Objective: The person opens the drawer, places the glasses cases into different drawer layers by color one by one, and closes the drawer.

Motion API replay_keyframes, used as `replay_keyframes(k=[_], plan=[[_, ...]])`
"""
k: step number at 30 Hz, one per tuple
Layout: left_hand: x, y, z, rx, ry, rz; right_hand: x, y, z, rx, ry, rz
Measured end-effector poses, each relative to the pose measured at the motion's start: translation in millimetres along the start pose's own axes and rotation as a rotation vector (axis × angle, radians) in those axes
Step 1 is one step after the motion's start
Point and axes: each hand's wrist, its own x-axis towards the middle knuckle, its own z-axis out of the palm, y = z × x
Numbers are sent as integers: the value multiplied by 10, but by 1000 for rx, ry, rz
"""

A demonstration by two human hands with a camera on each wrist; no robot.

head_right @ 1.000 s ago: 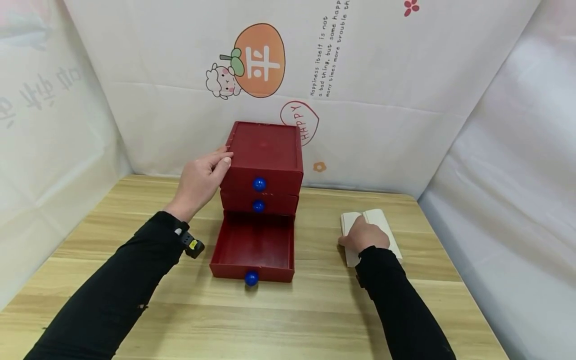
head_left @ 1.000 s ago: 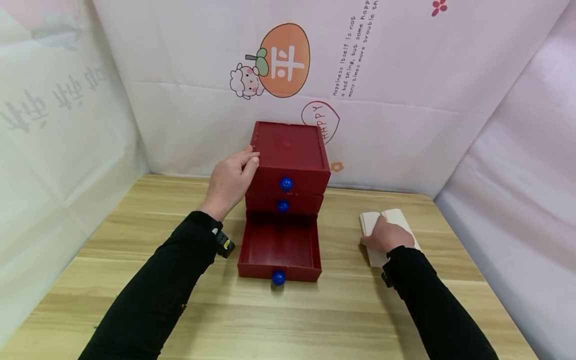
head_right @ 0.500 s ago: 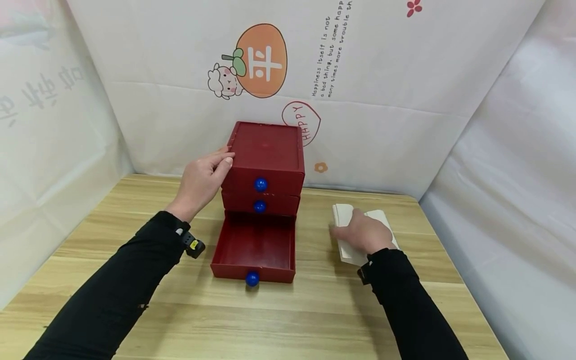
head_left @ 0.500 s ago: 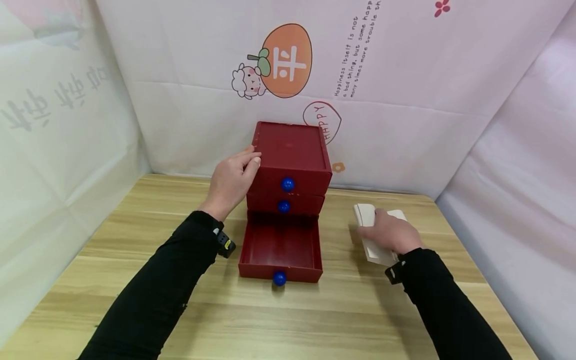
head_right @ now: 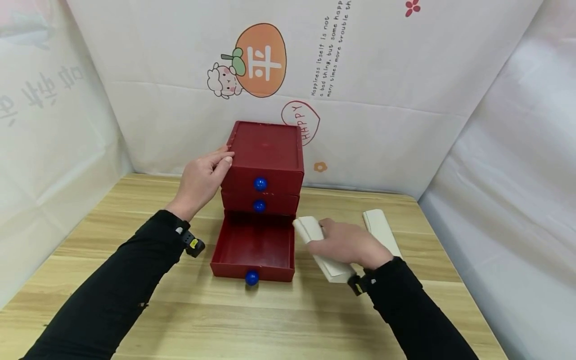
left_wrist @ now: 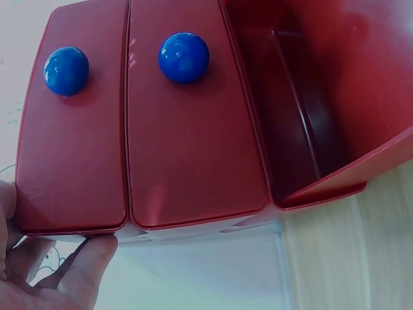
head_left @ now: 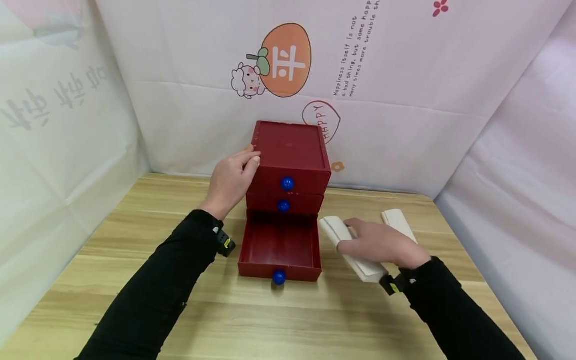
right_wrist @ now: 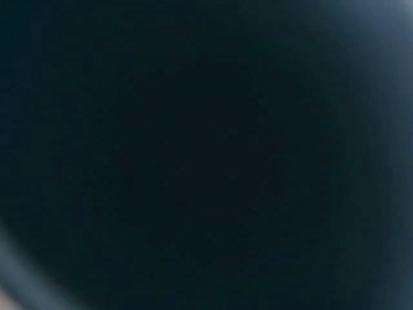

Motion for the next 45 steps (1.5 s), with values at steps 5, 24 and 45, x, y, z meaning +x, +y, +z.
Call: replay_keyframes(k=[5,24,45], plan=[[-5,-21,-3,5,7,0,53,-341,113,28,-73,-86],[-35,8,-3,0,8,-3,737,-1106,487,-10,-137,-68],[-19,15,9,1,11,-2,975,-1266,624,34,-117,48]])
